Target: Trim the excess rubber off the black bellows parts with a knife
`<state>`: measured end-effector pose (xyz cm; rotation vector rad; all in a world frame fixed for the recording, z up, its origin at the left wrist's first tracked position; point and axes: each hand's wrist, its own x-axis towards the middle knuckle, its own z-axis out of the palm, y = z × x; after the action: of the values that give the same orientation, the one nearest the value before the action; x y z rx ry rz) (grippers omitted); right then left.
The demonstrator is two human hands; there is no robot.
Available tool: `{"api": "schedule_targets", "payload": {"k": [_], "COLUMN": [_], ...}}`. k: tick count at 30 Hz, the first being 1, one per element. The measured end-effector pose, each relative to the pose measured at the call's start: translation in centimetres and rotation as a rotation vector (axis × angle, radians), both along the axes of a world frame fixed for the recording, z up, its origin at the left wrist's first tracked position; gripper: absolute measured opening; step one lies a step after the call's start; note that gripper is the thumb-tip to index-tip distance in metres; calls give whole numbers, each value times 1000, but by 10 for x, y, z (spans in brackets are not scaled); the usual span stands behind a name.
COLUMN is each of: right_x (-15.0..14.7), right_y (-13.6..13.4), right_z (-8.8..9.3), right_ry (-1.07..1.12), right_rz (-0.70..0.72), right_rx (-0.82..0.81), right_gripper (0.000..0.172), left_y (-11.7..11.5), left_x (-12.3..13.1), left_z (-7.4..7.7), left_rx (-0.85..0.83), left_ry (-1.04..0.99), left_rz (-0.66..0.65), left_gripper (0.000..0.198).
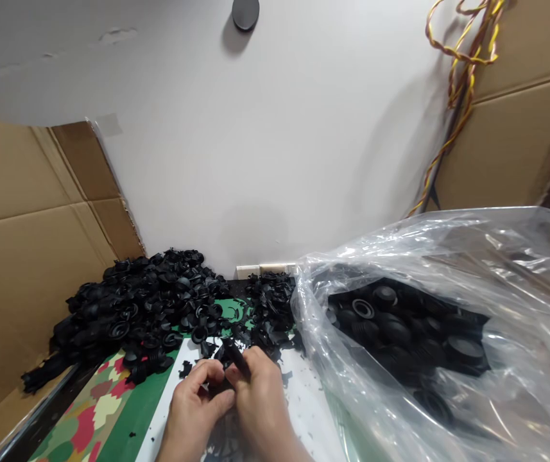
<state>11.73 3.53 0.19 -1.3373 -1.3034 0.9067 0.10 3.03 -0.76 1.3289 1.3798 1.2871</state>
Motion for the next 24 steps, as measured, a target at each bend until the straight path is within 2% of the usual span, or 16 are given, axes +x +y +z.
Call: {"api": "schedule_targets", "payload": {"k": [3,5,9,11,14,15,18,21,24], "right_x": [-3,-7,-9,-2,19,26,38,40,40], "right_y": [-2,-3,0,7,21,25,28,23,18], "right_z": [-2,0,4,4,3,3,1,-5,-10], "right_ry": [-91,-101,-110,-126,-148,-153,-144,-114,-66], "right_rz": [-12,-10,6,-48,-200,-236,-227,-170,-174], "right_rx": [55,32,-19,-8,-10,-1,31,36,49], "right_gripper": [15,17,17,17,15,14,16,21,33], "left_y": [-4,-5,-10,-16,-23,-23,-17,-7,-3], "left_x": [-2,-6,-9,-8,-6,-6,-8,-10,-11], "left_z": [-4,-6,1,9,20,23,28,29,26], "left_rx": [31,64,190,178,178,152,16,20,22], "left_ry": [170,253,316,261,81,39,-45,-153,-232], "left_rz": [5,-17,-110,-165,-355,-357,-233,-203,-199], "left_gripper": [8,6,10,11,10,9,5,7,9]}}
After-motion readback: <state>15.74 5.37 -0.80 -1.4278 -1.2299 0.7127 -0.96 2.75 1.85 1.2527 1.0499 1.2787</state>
